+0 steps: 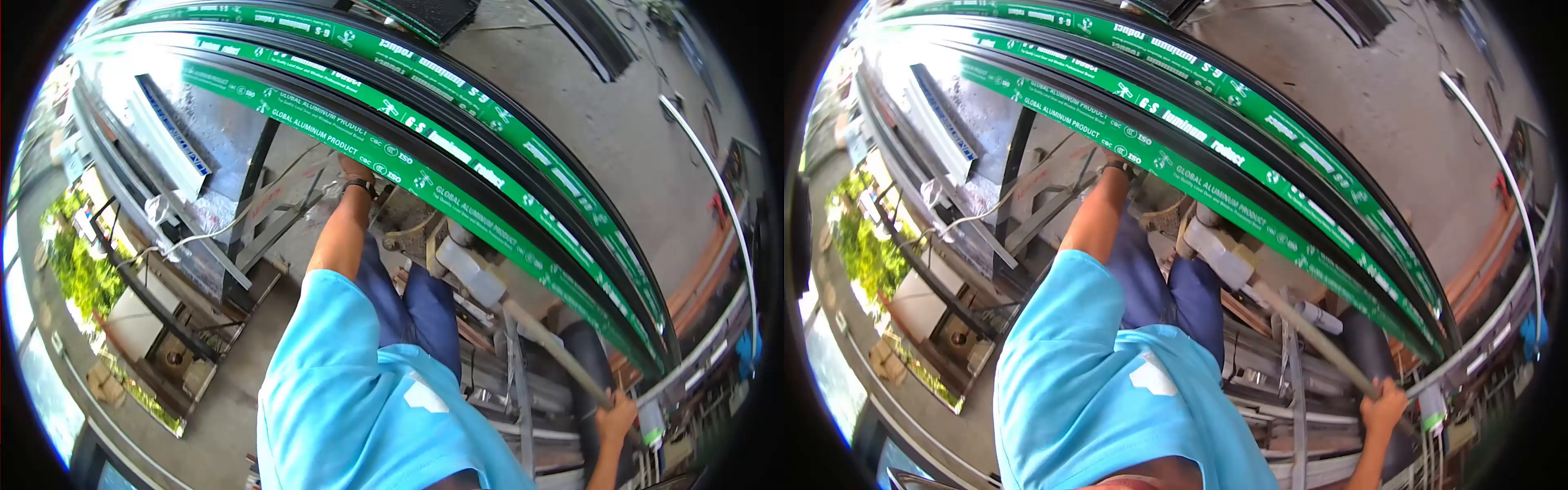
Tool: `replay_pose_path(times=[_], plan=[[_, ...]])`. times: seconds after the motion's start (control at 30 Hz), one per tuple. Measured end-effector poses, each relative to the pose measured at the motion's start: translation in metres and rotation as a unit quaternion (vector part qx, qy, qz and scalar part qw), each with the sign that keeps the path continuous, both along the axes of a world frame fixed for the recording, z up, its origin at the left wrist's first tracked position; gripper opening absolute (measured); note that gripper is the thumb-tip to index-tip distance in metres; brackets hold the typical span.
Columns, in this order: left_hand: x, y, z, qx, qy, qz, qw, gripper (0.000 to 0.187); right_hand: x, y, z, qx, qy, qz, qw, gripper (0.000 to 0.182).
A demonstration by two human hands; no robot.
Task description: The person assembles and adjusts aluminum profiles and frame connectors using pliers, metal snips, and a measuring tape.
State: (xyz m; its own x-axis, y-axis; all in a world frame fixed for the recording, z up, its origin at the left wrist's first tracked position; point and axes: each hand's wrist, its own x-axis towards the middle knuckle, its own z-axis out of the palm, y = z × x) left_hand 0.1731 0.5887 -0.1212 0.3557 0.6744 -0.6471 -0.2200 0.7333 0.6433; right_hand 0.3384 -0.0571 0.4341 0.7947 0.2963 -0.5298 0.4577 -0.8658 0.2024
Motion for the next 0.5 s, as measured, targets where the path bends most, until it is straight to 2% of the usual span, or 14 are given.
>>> replay_pose_path(times=[0.07,0.17,0.33,0.47,0.5], plan=[[0.005,0.004,0.005,-0.007,-0.004,-0.005,1.0,0.049,0.009,0.011,0.011,0.003,0.08,-0.091,0.993,0.038],[0.006,0.008,0.011,-0.006,0.0,-0.01,1.0,0.049,0.009,0.012,0.019,-0.004,0.083,-0.074,0.994,0.039],[0.001,0.017,0.009,0.02,0.027,-0.033,0.999,0.047,0.006,0.005,0.014,-0.006,0.097,-0.116,0.989,0.037],[-0.01,0.018,0.003,0.038,0.045,-0.03,0.998,0.046,0.005,-0.03,-0.037,0.062,0.044,-0.038,0.996,0.035],[-0.014,0.014,0.006,0.036,0.05,-0.031,0.998,0.046,0.005,-0.043,-0.06,0.047,0.071,-0.047,0.995,0.033]])
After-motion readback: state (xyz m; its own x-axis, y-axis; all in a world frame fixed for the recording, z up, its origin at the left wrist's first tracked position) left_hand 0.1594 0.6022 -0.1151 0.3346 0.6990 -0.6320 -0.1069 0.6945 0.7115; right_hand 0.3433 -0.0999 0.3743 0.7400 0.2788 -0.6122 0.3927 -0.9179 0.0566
